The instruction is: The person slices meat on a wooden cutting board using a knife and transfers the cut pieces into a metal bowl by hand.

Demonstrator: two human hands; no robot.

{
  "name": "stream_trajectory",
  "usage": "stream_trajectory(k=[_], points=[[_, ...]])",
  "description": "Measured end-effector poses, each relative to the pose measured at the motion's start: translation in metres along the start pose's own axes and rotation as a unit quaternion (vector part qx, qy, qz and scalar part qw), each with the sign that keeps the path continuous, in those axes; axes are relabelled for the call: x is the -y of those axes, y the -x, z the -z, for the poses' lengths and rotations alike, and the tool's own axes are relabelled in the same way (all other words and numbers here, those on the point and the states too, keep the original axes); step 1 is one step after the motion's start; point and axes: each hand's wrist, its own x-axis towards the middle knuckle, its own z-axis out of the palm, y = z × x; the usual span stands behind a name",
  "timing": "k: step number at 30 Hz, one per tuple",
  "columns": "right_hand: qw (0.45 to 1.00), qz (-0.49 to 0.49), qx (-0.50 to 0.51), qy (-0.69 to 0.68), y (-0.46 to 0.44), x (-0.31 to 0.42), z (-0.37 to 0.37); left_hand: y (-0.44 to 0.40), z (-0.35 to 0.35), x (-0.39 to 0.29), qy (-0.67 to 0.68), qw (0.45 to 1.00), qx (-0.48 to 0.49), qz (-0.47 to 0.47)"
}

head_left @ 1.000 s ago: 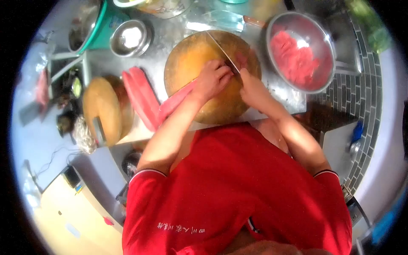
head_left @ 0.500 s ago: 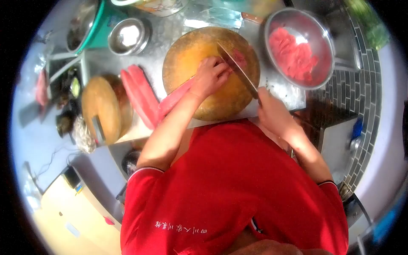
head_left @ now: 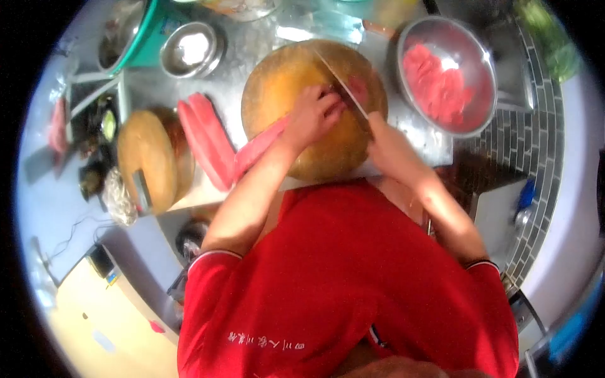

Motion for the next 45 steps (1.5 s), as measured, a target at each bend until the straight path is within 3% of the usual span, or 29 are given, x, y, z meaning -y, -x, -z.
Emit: stream_trajectory(k=[5,9,12,15,18,21,28,37,40,43,45], points=[[0.998,-0.044,0.044,-0.002,0.052,0.011,0.031,0.001,0.002,0.002,-0.003,1.000,0.018,-0.009],[1.000,0.001,-0.003,-0.018,-0.016,0.005,0.006,0.004,-0.004,0.007,0.004,1.000,0.012,0.005],[0.991,0.101,-0.086,0.006,-0.084,-0.019,-0.035,0.002,-0.002,0.006,0.006,1.000,0.012,-0.006],[0.993,0.083,-0.076,0.021,-0.068,-0.009,-0.027,0.007,-0.001,0.005,0.001,1.000,0.022,-0.015],[0.999,-0.024,0.008,-0.032,-0.003,-0.005,-0.009,0.007,0.005,-0.002,-0.009,1.000,0.008,-0.002],[0.999,-0.032,0.005,-0.013,0.029,-0.029,-0.009,0.009,0.007,-0.004,-0.012,1.000,-0.007,-0.009],[0.999,0.026,-0.028,-0.014,0.008,-0.021,-0.004,0.008,0.003,-0.002,-0.021,1.000,0.002,-0.018],[1.000,-0.011,0.015,0.000,0.047,0.007,0.020,0.005,0.007,0.000,-0.020,0.999,0.040,-0.002],[0.998,0.027,-0.042,-0.041,-0.017,-0.011,-0.019,0.005,-0.001,0.004,0.018,1.000,-0.009,-0.011],[0.999,-0.037,0.018,-0.022,-0.043,0.008,-0.009,0.003,0.008,0.003,0.003,1.000,0.013,-0.020],[1.000,-0.017,0.003,0.002,-0.029,0.003,-0.016,0.009,0.007,-0.003,0.020,1.000,0.006,-0.015]])
